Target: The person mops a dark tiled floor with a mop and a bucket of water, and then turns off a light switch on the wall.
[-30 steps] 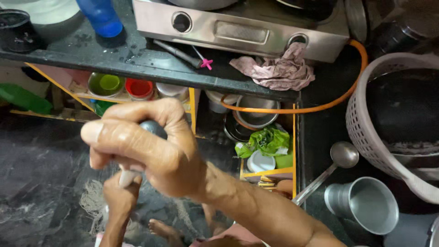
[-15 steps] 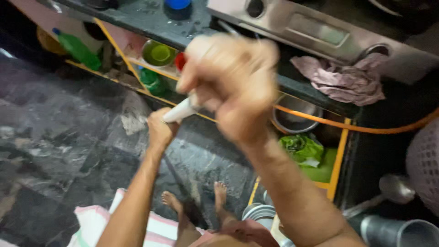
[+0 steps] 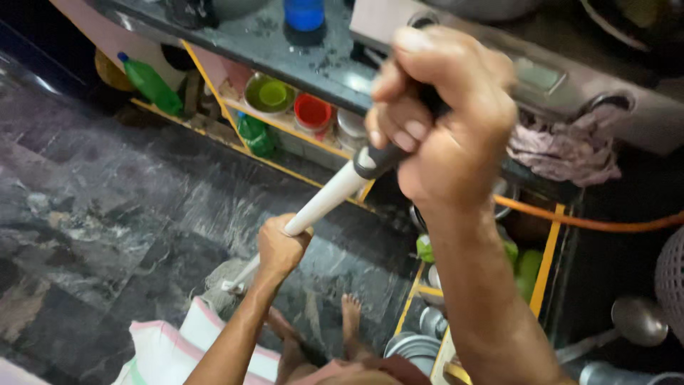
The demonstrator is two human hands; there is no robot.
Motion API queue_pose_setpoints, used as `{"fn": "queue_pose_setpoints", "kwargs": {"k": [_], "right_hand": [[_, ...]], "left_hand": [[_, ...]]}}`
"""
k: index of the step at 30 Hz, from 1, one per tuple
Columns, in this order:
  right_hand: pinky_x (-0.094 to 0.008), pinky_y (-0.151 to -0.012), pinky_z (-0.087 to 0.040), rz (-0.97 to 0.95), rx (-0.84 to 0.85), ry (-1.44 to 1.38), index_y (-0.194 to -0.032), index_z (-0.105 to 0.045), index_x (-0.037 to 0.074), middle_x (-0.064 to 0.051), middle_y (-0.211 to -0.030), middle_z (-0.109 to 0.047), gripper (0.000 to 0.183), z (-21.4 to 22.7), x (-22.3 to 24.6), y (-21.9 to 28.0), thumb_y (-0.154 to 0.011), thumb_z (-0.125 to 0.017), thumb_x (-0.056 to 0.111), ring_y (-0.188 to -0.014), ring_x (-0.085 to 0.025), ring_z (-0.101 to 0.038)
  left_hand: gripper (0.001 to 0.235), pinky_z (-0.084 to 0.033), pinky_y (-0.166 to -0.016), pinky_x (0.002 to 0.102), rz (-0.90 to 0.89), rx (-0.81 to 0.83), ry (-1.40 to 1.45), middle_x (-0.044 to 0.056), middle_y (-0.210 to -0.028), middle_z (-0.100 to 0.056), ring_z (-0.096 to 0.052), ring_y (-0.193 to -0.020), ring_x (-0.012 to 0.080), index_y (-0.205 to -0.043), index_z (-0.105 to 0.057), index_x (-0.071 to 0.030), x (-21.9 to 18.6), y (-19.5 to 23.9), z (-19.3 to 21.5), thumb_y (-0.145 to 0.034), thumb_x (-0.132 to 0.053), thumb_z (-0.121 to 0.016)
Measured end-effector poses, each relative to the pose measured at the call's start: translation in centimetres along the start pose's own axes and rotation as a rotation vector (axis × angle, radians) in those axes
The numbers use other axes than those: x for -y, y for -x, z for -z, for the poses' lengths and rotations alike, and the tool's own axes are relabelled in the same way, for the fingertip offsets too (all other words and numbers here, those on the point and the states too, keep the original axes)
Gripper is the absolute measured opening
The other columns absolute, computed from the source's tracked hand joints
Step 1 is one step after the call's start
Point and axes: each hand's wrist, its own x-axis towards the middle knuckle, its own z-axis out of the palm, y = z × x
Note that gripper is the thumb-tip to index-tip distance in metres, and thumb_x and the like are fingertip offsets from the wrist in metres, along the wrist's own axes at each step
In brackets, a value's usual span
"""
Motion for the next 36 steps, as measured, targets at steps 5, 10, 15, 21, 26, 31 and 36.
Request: {"fn": "queue_pose_setpoints", "kwargs": {"k": [5,10,15,21,26,31,36], "right_hand": [[-0.027,-0.043,-0.037,0.274,-0.004,0.174,-0.087,-0.058,-0.008,-0.01,-0.07,-0.056,0.028,-3.5,-4.5,0.9,-0.102,-0.058,0.015,-0.047,-0.011,-0.04],[-0.025,-0.051,-0.035,-0.007,0.096,0.019,-0.078,-0.066,-0.009,-0.008,-0.063,-0.056,0.038,-9.1,-11.7,4.2,-0.107,-0.057,0.014,-0.051,-0.01,-0.043],[-0.025,-0.05,-0.034,0.028,0.121,0.155,-0.078,-0.065,-0.007,-0.009,-0.063,-0.057,0.039,-10.7,-14.7,1.5,-0.105,-0.051,0.017,-0.049,-0.01,-0.041],[-0.029,-0.049,-0.038,-0.198,0.167,-0.083,-0.079,-0.064,-0.008,-0.012,-0.063,-0.059,0.034,-15.4,-17.1,0.4,-0.1,-0.054,0.016,-0.047,-0.014,-0.042],[-0.03,-0.058,-0.042,-0.226,0.24,-0.186,-0.082,-0.067,-0.01,-0.013,-0.069,-0.061,0.033,-19.8,-20.3,-0.4,-0.103,-0.061,0.015,-0.053,-0.013,-0.044],[-0.027,-0.056,-0.04,-0.196,0.256,0.016,-0.082,-0.069,-0.004,-0.008,-0.072,-0.065,0.028,-24.9,-26.3,0.6,-0.1,-0.06,0.015,-0.059,-0.011,-0.05],[-0.027,-0.056,-0.036,-0.204,0.585,0.078,-0.083,-0.072,-0.001,-0.001,-0.066,-0.055,0.035,-32.9,-29.8,2.5,-0.106,-0.058,0.02,-0.061,-0.007,-0.048]], "left_hand": [[0.012,-0.052,-0.061,0.043,0.101,-0.037,0.065,0.019,-0.071,-0.069,-0.073,-0.067,0.0334,-0.077,-0.074,-0.009,3.8,-4.6,3.1,-0.074,-0.02,-0.073],[0.01,-0.052,-0.065,0.045,0.032,-0.115,-0.105,0.021,-0.076,-0.068,-0.07,-0.075,0.0383,-0.072,-0.07,-0.005,13.0,-6.8,8.9,-0.075,-0.013,-0.075],[0.006,-0.053,-0.065,0.044,0.172,-0.162,-0.079,0.021,-0.075,-0.067,-0.072,-0.075,0.037,-0.076,-0.072,-0.009,17.4,-5.6,11.9,-0.075,-0.014,-0.072],[0.006,-0.05,-0.061,0.045,0.235,-0.289,-0.077,0.022,-0.071,-0.064,-0.067,-0.068,0.0401,-0.073,-0.067,-0.007,19.9,0.9,15.3,-0.074,-0.013,-0.07],[0.016,-0.048,-0.061,0.046,0.127,-0.374,-0.145,0.021,-0.072,-0.063,-0.064,-0.067,0.0411,-0.069,-0.064,-0.007,26.3,-1.8,19.0,-0.074,-0.016,-0.077],[0.008,-0.052,-0.07,0.045,0.108,-0.455,-0.195,0.018,-0.084,-0.07,-0.069,-0.081,0.0399,-0.079,-0.07,-0.009,36.3,-6.9,22.1,-0.075,-0.014,-0.076],[0.02,-0.053,-0.085,0.043,0.26,-0.422,0.189,0.018,-0.094,-0.073,-0.07,-0.094,0.0342,-0.092,-0.072,-0.007,41.5,-7.7,28.7,-0.094,-0.026,-0.069]]}}
